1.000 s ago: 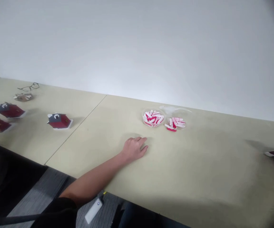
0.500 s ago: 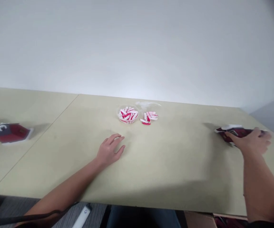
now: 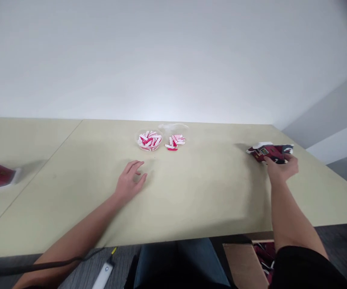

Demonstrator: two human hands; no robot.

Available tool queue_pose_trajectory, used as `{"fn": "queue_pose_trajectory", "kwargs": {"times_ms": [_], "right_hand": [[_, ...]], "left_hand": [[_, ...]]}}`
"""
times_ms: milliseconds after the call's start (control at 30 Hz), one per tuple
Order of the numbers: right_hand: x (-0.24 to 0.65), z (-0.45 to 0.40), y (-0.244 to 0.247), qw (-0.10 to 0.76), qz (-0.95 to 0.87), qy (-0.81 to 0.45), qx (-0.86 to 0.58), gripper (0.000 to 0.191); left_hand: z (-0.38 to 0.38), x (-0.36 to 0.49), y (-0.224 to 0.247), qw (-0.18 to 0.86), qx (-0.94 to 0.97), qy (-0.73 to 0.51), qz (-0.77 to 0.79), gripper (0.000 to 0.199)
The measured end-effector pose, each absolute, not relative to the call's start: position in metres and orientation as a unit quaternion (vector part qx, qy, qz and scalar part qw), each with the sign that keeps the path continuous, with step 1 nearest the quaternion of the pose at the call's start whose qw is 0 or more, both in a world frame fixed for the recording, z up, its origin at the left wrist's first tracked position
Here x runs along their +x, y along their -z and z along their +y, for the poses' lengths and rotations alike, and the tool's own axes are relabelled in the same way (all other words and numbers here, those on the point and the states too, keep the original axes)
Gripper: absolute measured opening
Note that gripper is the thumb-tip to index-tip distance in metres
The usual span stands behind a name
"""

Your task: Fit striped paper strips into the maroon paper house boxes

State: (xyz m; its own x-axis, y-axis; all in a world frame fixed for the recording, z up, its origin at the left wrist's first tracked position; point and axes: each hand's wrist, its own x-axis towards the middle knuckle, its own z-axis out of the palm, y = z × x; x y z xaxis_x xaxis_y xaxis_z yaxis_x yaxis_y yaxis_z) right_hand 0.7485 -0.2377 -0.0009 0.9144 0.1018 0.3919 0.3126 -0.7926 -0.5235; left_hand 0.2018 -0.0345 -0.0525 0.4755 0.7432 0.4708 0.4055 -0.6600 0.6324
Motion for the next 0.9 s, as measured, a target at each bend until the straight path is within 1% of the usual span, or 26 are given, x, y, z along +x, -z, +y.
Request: {"fn": "queue_pose_trajectory", "kwargs": {"times_ms": [67, 133, 233, 300, 367, 467, 533, 600, 700, 767, 833, 900], "right_hand": [[0.743, -0.238, 0.000, 0.330, -0.113, 0.186, -0.919, 0.062], [0.730, -0.242, -0.007, 0.344, -0.141, 0.179, -0.911, 0.063], [0.697, -0.248, -0.025, 0.342, -0.209, 0.151, -0.904, 0.066], [0.664, -0.246, -0.041, 0.310, -0.290, 0.138, -0.895, 0.065], [0.622, -0.236, -0.059, 0.253, -0.429, 0.121, -0.859, 0.062], [0.551, -0.203, -0.079, 0.132, -0.637, 0.047, -0.758, 0.057], [0.504, -0.173, -0.085, 0.049, -0.712, 0.027, -0.700, 0.053], [0.462, -0.142, -0.084, 0.001, -0.762, 0.015, -0.648, 0.057], [0.408, -0.104, -0.075, -0.036, -0.819, -0.017, -0.573, 0.063], [0.382, -0.086, -0.070, -0.040, -0.842, -0.033, -0.537, 0.065], [0.368, -0.073, -0.066, -0.025, -0.853, -0.055, -0.518, 0.067], [0.369, -0.061, -0.065, 0.009, -0.854, -0.104, -0.510, 0.067]], "left_hand": [[-0.033, 0.202, 0.053, 0.227, 0.828, -0.385, 0.340, 0.035], [-0.033, 0.201, 0.052, 0.236, 0.831, -0.385, 0.325, 0.035], [-0.034, 0.200, 0.051, 0.240, 0.849, -0.369, 0.292, 0.034], [-0.035, 0.199, 0.050, 0.233, 0.865, -0.349, 0.274, 0.039], [-0.037, 0.198, 0.050, 0.222, 0.880, -0.337, 0.252, 0.047], [-0.038, 0.198, 0.048, 0.208, 0.897, -0.325, 0.214, 0.057], [-0.037, 0.197, 0.046, 0.214, 0.902, -0.312, 0.206, 0.061], [-0.036, 0.197, 0.045, 0.234, 0.898, -0.302, 0.218, 0.068], [-0.034, 0.196, 0.046, 0.277, 0.874, -0.305, 0.257, 0.084], [-0.034, 0.196, 0.048, 0.310, 0.852, -0.308, 0.288, 0.091], [-0.032, 0.197, 0.052, 0.342, 0.827, -0.317, 0.314, 0.087], [-0.030, 0.198, 0.056, 0.369, 0.796, -0.342, 0.336, 0.075]]}}
